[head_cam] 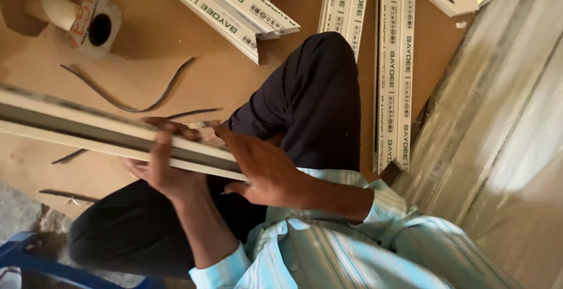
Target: The person sits on the floor and inserts metal wires into white plastic electrical conduits. They handle the conduits and wires by hand, feeding the wires through the channels and stacking the completed units.
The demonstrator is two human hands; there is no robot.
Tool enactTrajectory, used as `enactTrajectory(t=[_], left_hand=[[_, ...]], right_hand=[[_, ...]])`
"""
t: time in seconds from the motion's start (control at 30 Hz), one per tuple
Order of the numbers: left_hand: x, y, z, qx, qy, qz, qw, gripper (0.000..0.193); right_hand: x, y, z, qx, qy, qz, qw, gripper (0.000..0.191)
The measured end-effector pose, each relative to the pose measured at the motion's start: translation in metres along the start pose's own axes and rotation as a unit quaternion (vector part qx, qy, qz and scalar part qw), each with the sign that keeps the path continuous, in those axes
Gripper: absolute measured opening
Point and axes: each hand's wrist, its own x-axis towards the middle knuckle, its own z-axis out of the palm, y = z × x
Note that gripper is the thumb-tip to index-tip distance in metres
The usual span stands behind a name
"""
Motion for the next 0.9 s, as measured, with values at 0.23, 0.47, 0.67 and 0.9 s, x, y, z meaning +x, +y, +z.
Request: enactTrajectory(t=[0.23, 0.47, 0.67, 0.9], left_hand=[[-0.03, -0.022, 0.046, 0.004, -0.015, -0.066, 0.998, 0.077], [-0.056, -0.04, 0.063, 0.059, -0.037, -0.072, 0.995, 0.076], [-0.047, -0.03, 0.062, -0.033, 0.035, -0.113, 0.992, 0.072], [-0.012, 0.004, 0.055, -0.21, 0.038, -0.135, 0.968, 0.057]], right_hand=[[-0.011, 0.006, -0.027, -0.031, 0.048, 0.079, 0.995, 0.089], [-0.037, -0.007, -0.06, -0.127, 0.119, 0.063, 0.983, 0.095], [-0.029, -0.01, -0.058, -0.026, 0.008, 0.098, 0.995, 0.103], [-0.03, -0.005, -0.062, 0.429, -0.152, 0.129, 0.881, 0.1]])
